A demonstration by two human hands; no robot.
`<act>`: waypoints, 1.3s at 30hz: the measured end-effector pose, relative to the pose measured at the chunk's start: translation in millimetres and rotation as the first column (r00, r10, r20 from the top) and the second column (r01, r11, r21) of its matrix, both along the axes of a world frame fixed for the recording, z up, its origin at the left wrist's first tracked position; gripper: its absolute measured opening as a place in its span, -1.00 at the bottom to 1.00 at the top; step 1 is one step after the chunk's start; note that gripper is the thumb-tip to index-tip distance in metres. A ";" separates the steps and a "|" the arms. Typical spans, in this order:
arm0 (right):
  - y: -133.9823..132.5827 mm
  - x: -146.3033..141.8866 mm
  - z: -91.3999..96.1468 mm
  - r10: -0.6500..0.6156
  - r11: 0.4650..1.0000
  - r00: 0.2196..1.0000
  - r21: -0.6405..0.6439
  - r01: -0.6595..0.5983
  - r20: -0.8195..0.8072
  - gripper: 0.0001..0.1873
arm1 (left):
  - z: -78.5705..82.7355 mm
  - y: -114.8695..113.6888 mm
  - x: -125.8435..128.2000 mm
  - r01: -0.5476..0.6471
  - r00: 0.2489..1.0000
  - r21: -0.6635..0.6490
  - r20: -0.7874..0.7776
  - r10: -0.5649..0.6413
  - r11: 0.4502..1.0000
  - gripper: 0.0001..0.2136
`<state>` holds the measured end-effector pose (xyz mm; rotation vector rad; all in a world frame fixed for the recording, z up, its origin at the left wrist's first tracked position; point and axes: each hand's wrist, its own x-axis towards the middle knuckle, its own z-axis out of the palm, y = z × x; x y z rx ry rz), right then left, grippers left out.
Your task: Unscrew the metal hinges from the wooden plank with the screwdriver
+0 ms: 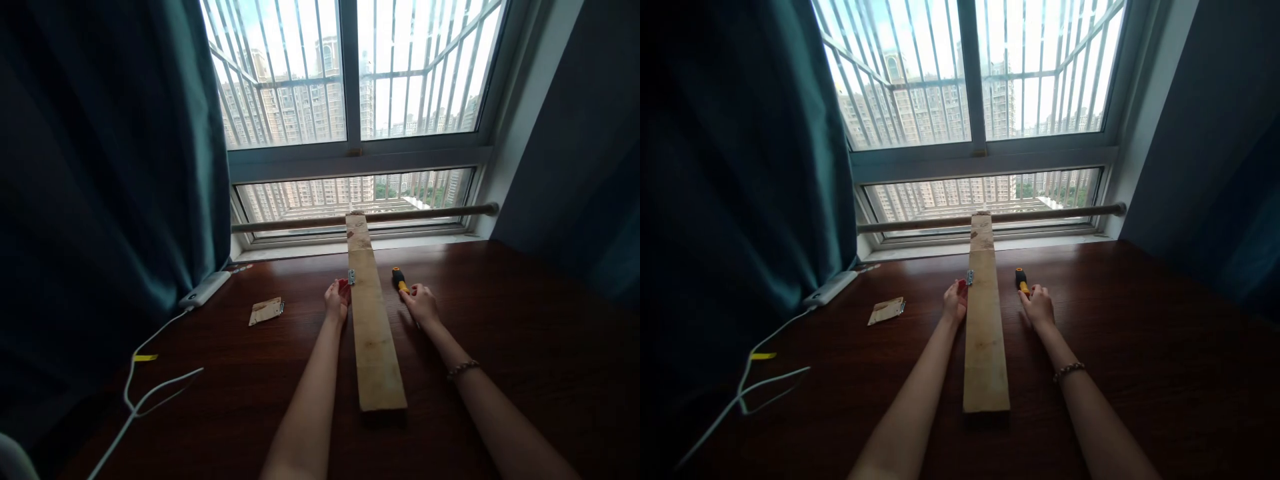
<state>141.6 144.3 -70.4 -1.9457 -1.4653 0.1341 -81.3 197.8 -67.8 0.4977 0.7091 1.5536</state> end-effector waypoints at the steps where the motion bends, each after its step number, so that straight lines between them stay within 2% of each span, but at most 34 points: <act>1: 5.8 -1.3 3.8 -0.006 0.999 1.000 -0.040 0.007 0.004 -0.50 | 0.1 1.8 2.1 0.010 1.000 0.001 0.025 -0.010 1.000 -0.89; 5: 26.5 -5.2 15.4 -0.032 0.973 0.999 -0.228 0.038 0.031 -0.40 | 8.6 4.5 0.9 0.162 0.987 0.021 0.008 -0.163 0.986 -0.86; 8: 34.7 -1.5 10.9 -0.046 0.957 0.998 -0.282 0.059 0.053 -0.53 | 10.0 3.9 -3.7 0.262 0.964 0.026 0.029 -0.263 0.965 -0.78; 11: 36.9 7.7 1.1 0.000 0.979 1.000 -0.204 -0.001 -0.002 -0.69 | 7.4 6.7 -7.8 0.288 0.957 0.001 0.045 -0.287 0.958 -0.68; 14: 37.3 15.4 6.7 0.054 0.998 0.971 0.036 -0.047 -0.233 -0.74 | 8.1 10.6 -7.6 0.306 0.951 -0.002 0.047 -0.306 0.952 -0.59; 16: 38.7 16.0 27.9 0.095 0.972 0.885 0.236 0.018 -0.456 -0.72 | 11.9 10.3 -3.8 0.374 0.927 0.023 0.006 -0.374 0.927 -0.57; 18: 39.4 11.8 62.1 0.197 0.908 0.755 0.406 0.099 -0.625 -0.69 | 17.6 6.9 1.7 0.460 0.888 0.046 -0.046 -0.458 0.887 -0.59; 21: 34.3 -1.6 120.0 0.378 0.808 0.632 0.575 0.132 -0.677 -0.74 | 25.9 -0.9 9.0 0.494 0.869 0.082 -0.077 -0.489 0.865 -0.64; 23: 27.0 -13.7 148.9 0.508 0.764 0.578 0.644 0.039 -0.638 -0.76 | 28.7 -4.5 11.3 0.467 0.884 0.090 -0.090 -0.460 0.880 -0.66; 25: 20.3 -26.7 164.1 0.561 0.778 0.535 0.623 -0.081 -0.631 -0.74 | 28.1 -5.1 11.7 0.443 0.895 0.093 -0.110 -0.433 0.892 -0.67; 29: 18.2 -49.0 163.7 0.544 0.833 0.500 0.504 -0.227 -0.674 -0.72 | 18.2 1.2 10.2 0.402 0.911 0.118 -0.158 -0.382 0.908 -0.68; 34: 28.8 -62.3 150.6 0.501 0.864 0.506 0.440 -0.245 -0.702 -0.76 | 5.2 11.6 7.7 0.328 0.919 0.123 -0.271 -0.286 0.937 -0.70; 39: 34.8 -67.4 144.4 0.501 0.862 0.552 0.441 -0.249 -0.667 -0.74 | 3.9 15.6 6.2 0.309 0.911 0.129 -0.326 -0.254 0.942 -0.69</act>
